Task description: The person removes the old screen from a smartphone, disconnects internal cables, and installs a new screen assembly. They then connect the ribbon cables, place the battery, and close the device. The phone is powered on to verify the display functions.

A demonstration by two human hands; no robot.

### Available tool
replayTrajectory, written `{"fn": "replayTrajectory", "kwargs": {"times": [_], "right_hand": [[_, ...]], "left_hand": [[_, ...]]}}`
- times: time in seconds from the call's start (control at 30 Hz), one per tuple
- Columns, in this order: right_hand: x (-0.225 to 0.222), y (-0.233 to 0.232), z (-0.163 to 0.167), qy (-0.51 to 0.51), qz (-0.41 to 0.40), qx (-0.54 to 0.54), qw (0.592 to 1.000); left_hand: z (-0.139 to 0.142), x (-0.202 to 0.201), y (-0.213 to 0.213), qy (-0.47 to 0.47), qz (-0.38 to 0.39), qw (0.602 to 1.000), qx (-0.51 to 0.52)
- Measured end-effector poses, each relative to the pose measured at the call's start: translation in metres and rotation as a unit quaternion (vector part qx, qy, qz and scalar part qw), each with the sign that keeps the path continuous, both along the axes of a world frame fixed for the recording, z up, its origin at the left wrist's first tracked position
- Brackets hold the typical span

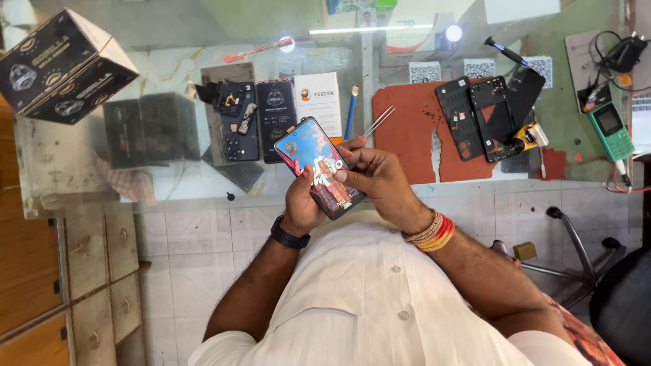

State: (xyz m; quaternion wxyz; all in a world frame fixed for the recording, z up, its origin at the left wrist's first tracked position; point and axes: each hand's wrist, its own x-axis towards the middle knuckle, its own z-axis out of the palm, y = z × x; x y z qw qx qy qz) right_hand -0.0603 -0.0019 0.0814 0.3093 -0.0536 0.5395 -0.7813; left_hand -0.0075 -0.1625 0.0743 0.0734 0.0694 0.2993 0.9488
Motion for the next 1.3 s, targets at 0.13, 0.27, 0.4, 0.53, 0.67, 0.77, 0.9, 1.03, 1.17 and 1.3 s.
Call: {"fn": "replayTrajectory", "kwargs": {"times": [0.13, 0.27, 0.4, 0.53, 0.67, 0.77, 0.9, 1.03, 1.17, 1.3], "right_hand": [[-0.015, 0.01, -0.004, 0.115, -0.069, 0.191, 0.972], [-0.036, 0.021, -0.003, 0.328, -0.067, 0.511, 0.792], [-0.04, 0.009, -0.009, 0.429, -0.06, 0.511, 0.742], [-0.036, -0.001, -0.02, 0.454, -0.091, 0.515, 0.721], [-0.03, -0.006, -0.028, 0.433, -0.119, 0.508, 0.735], [-0.02, -0.011, -0.03, 0.435, -0.145, 0.496, 0.738], [-0.005, 0.004, -0.028, 0.463, -0.148, 0.441, 0.755], [0.0, 0.054, -0.018, 0.505, -0.238, 0.367, 0.744], [0.002, 0.123, -0.012, 0.475, -0.347, 0.418, 0.692], [0.002, 0.203, -0.007, 0.453, -0.384, 0.531, 0.604]], "left_hand": [[0.002, 0.007, -0.012, 0.016, 0.067, 0.996, -0.05], [0.005, 0.014, -0.036, 0.051, 0.104, 0.991, -0.062], [0.008, 0.019, -0.045, 0.024, 0.103, 0.994, -0.012], [0.012, 0.022, -0.04, 0.031, 0.078, 0.996, -0.004], [0.016, 0.022, -0.027, 0.037, 0.062, 0.997, -0.02], [0.019, 0.016, -0.015, 0.042, 0.013, 0.999, -0.012], [0.024, 0.007, 0.008, 0.043, -0.03, 0.998, -0.019], [0.027, -0.013, 0.038, 0.045, -0.078, 0.996, -0.006], [0.018, -0.05, 0.083, 0.068, -0.129, 0.989, 0.019], [0.005, -0.098, 0.131, 0.06, -0.162, 0.985, 0.015]]}}
